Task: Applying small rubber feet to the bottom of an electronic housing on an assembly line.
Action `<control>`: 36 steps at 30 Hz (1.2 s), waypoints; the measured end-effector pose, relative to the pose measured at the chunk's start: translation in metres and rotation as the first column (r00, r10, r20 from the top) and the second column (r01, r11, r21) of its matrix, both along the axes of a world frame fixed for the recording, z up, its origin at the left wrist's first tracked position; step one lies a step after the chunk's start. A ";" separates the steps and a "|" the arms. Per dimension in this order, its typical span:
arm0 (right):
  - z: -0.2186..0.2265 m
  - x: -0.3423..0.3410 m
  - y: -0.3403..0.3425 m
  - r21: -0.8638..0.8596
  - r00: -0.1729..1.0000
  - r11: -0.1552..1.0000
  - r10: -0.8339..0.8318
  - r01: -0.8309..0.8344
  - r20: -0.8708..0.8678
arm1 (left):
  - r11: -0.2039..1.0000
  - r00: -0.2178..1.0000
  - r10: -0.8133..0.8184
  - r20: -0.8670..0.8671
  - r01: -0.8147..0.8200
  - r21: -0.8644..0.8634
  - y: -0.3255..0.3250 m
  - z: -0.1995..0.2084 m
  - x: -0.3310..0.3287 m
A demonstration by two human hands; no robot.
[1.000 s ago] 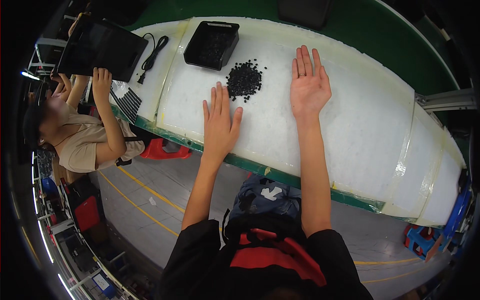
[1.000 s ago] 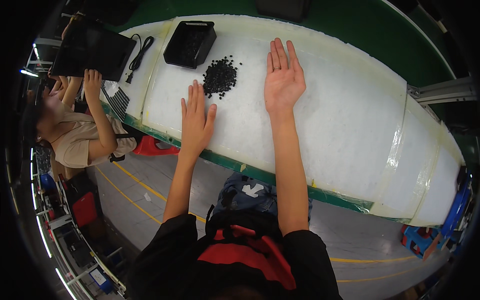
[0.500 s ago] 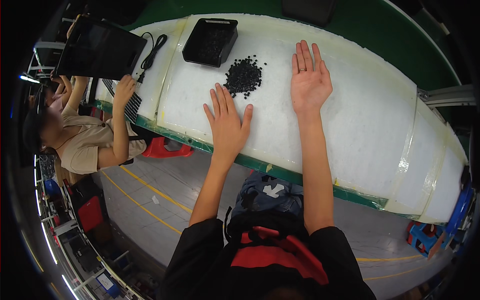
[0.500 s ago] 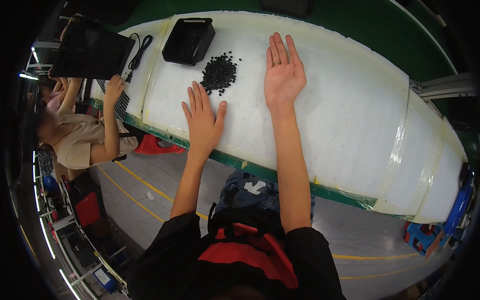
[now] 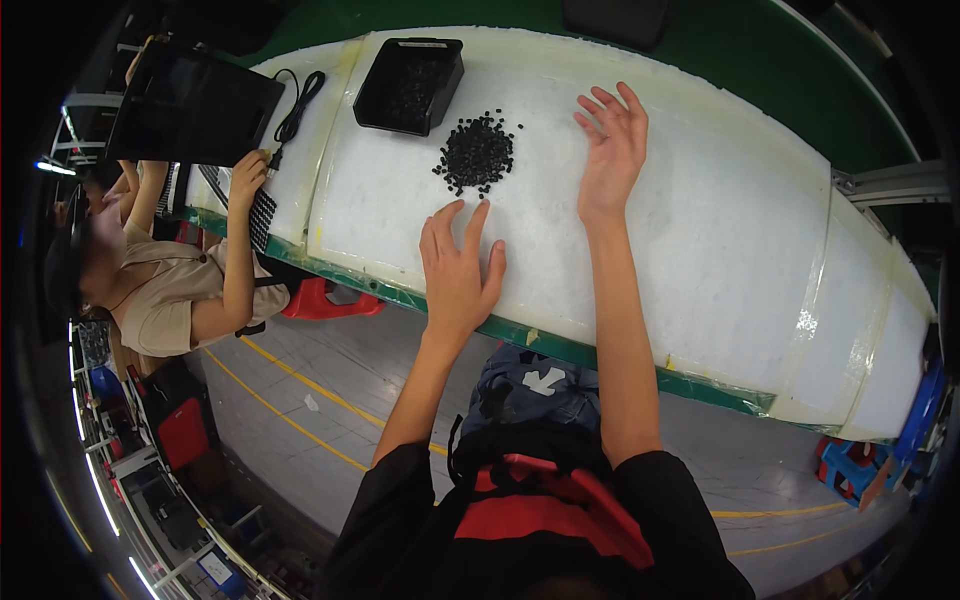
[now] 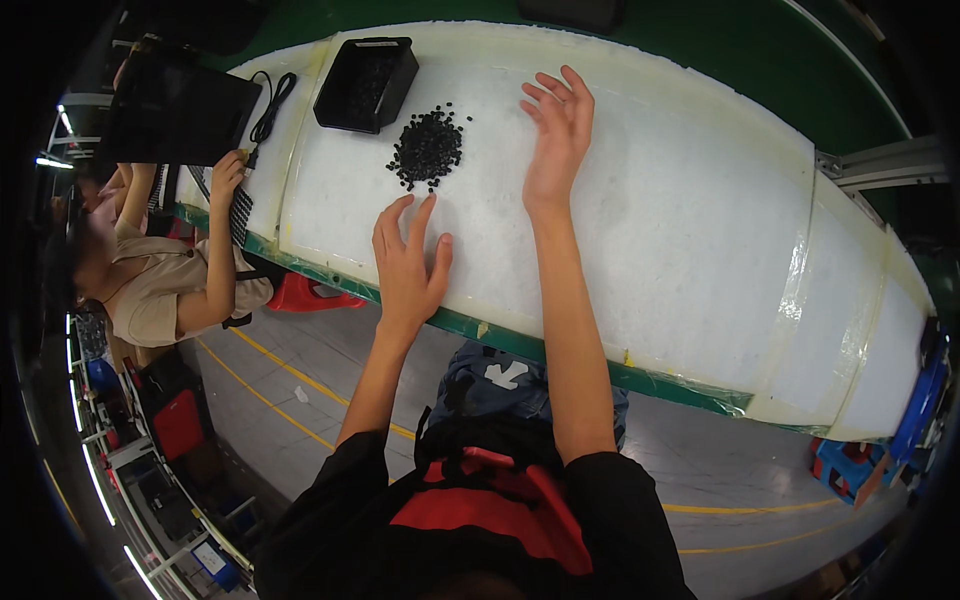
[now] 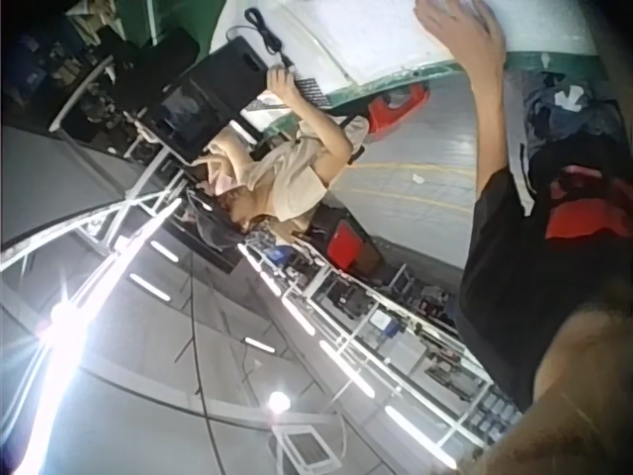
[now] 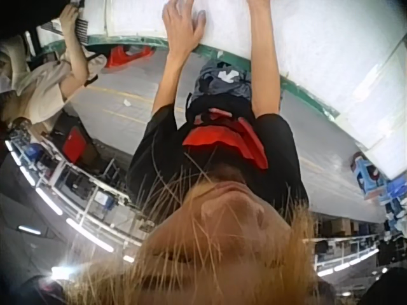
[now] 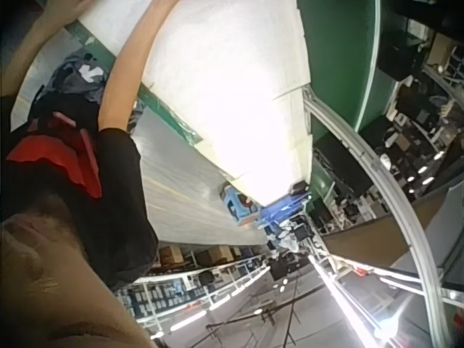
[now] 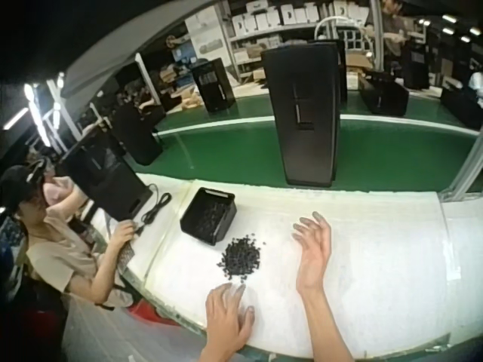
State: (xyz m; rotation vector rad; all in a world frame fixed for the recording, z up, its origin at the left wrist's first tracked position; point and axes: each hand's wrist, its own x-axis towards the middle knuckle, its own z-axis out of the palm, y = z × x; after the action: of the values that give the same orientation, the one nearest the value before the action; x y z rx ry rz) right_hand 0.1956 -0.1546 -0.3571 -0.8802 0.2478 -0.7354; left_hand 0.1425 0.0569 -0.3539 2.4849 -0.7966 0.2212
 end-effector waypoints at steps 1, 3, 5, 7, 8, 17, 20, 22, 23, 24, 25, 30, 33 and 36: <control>0.000 -0.001 0.001 0.000 1.000 1.000 0.001 -0.001 0.000 | 0.999 0.999 0.033 0.018 -0.033 0.004 -0.003 0.003 0.000; 0.003 -0.002 0.003 -0.581 0.956 0.807 -0.241 0.103 -0.165 | 0.998 0.997 0.063 0.039 -0.063 0.007 -0.005 0.003 0.001; 0.000 0.001 0.010 -0.785 0.917 0.617 -0.339 0.048 -0.210 | 0.996 0.994 0.068 0.084 -0.073 0.058 -0.005 0.001 0.000; -0.006 0.004 0.018 -0.934 0.869 0.350 -0.437 -0.073 -0.232 | 0.995 0.994 0.066 0.090 -0.072 0.063 -0.006 0.001 0.001; -0.007 0.003 0.019 -0.934 0.870 0.349 -0.435 -0.073 -0.231 | 0.995 0.993 0.071 0.094 -0.077 0.068 -0.006 0.001 0.002; -0.009 -0.002 0.021 -0.970 0.885 0.181 -0.407 -0.165 -0.227 | 0.980 0.991 0.090 0.101 -0.106 0.169 -0.009 0.004 0.003; -0.007 -0.002 0.021 -0.974 0.921 0.158 -0.329 -0.164 -0.209 | 0.982 0.991 0.089 0.101 -0.104 0.156 -0.008 0.004 0.003; -0.003 0.000 0.024 -0.961 0.933 0.225 -0.281 -0.163 -0.224 | 0.985 0.990 0.100 0.097 -0.112 0.133 -0.006 0.004 0.003; -0.004 0.001 0.023 -0.961 0.933 0.225 -0.282 -0.161 -0.222 | 0.986 0.990 0.106 0.093 -0.117 0.120 -0.007 0.004 0.003; -0.005 0.002 0.021 -0.943 0.919 0.292 -0.304 -0.162 -0.252 | 0.986 0.990 0.106 0.095 -0.117 0.119 -0.007 0.004 0.004; -0.007 0.003 0.020 -0.920 0.903 0.357 -0.324 -0.159 -0.282 | 0.989 0.989 0.103 0.102 -0.112 0.093 -0.007 0.004 0.004; -0.008 -0.001 0.022 -0.962 0.905 0.146 -0.331 -0.231 -0.268 | 0.993 0.991 0.093 0.099 -0.100 0.064 -0.008 0.003 0.004; -0.005 -0.001 0.024 -0.966 0.917 0.100 -0.306 -0.238 -0.258 | 0.991 0.991 0.084 0.105 -0.093 0.091 -0.008 0.005 0.002; -0.007 0.005 0.023 -0.958 0.907 0.149 -0.315 -0.245 -0.281 | 0.989 0.989 0.087 0.118 -0.100 0.105 -0.009 0.005 0.003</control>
State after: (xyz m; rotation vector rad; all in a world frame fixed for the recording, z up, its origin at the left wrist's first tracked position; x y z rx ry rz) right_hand 0.2011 -0.1317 -0.3646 -2.4312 0.1262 -0.6882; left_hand 0.1456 0.0475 -0.3485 2.6370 -0.7569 0.3635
